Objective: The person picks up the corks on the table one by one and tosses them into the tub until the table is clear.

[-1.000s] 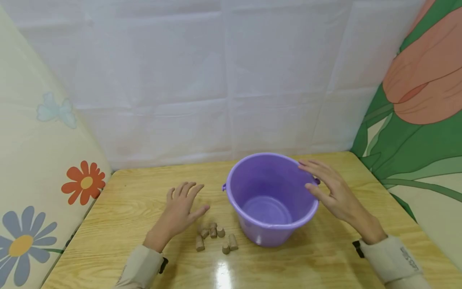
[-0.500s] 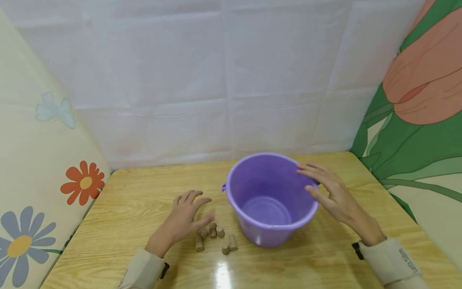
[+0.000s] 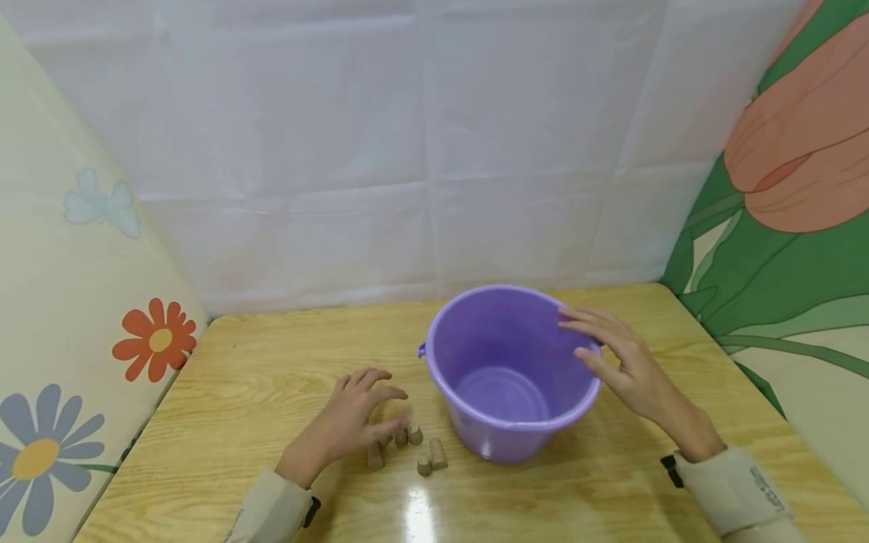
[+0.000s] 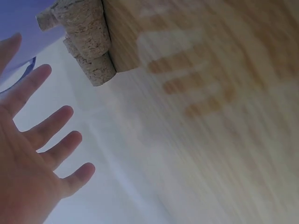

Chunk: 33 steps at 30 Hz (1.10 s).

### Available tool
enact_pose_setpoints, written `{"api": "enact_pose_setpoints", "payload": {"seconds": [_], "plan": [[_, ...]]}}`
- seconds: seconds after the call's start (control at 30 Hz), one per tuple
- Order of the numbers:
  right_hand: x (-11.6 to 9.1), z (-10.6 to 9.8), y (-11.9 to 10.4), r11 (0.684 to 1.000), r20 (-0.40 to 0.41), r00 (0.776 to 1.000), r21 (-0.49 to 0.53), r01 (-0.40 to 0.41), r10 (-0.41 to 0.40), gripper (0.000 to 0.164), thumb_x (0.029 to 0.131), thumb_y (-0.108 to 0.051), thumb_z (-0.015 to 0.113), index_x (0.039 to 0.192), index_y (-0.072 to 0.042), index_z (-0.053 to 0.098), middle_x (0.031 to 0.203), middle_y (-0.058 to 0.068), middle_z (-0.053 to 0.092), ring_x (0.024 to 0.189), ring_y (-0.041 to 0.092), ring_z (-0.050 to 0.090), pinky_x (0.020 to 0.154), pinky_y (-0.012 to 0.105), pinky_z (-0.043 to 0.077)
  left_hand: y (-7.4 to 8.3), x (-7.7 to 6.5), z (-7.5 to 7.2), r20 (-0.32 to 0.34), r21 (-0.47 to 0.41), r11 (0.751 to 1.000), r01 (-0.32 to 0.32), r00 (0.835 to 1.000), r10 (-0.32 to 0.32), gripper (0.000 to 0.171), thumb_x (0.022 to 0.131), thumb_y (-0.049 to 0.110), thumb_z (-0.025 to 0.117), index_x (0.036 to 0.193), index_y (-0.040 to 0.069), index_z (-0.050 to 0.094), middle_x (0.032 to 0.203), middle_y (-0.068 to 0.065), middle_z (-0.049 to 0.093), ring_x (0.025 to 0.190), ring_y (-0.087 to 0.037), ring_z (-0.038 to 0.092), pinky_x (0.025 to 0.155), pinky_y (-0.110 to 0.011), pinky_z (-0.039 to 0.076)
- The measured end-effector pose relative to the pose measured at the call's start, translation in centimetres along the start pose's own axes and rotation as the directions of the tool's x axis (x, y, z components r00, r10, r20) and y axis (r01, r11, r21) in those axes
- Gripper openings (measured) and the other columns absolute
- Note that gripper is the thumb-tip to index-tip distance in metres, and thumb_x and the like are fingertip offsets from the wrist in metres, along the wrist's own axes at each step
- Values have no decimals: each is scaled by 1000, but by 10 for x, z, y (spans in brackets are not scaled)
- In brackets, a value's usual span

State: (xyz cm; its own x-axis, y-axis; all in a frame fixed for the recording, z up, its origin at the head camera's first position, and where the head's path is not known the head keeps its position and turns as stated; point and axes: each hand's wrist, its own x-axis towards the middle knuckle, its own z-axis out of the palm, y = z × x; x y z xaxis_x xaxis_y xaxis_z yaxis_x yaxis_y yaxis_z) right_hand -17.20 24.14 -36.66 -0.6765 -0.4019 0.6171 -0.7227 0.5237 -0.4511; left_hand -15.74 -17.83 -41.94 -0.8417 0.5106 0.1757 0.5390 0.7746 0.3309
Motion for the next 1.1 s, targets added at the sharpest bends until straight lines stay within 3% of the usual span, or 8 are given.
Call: {"api": "enact_pose_setpoints", "payload": {"seconds": [0.53,0.83,1.1], "plan": [[0,2,0,998,-3,999,56,-33,33,43,87,6,63,127,-7,65,145,12,55,143,6,37,116,16,24,5,1,7,14,-9,996,-88,996,89,28,83,45,75,104,26,74,130,-10,65,126,-31,54,103,-65,41],[0,4,0,997,-8,1000,70,-17,18,41,87,7,61,126,-6,65,144,12,55,142,9,40,117,16,25,6,2,13,38,-9,995,-95,995,95,21,82,38,78,97,25,74,126,-9,67,126,-31,55,104,-62,41],[-1,2,-2,997,7,999,70,-39,38,41,89,6,60,128,-7,64,146,11,54,143,5,37,117,16,24,5,2,9,-18,-10,995,-103,995,103,17,85,36,76,97,24,75,126,-11,66,121,-33,58,101,-61,46]]}}
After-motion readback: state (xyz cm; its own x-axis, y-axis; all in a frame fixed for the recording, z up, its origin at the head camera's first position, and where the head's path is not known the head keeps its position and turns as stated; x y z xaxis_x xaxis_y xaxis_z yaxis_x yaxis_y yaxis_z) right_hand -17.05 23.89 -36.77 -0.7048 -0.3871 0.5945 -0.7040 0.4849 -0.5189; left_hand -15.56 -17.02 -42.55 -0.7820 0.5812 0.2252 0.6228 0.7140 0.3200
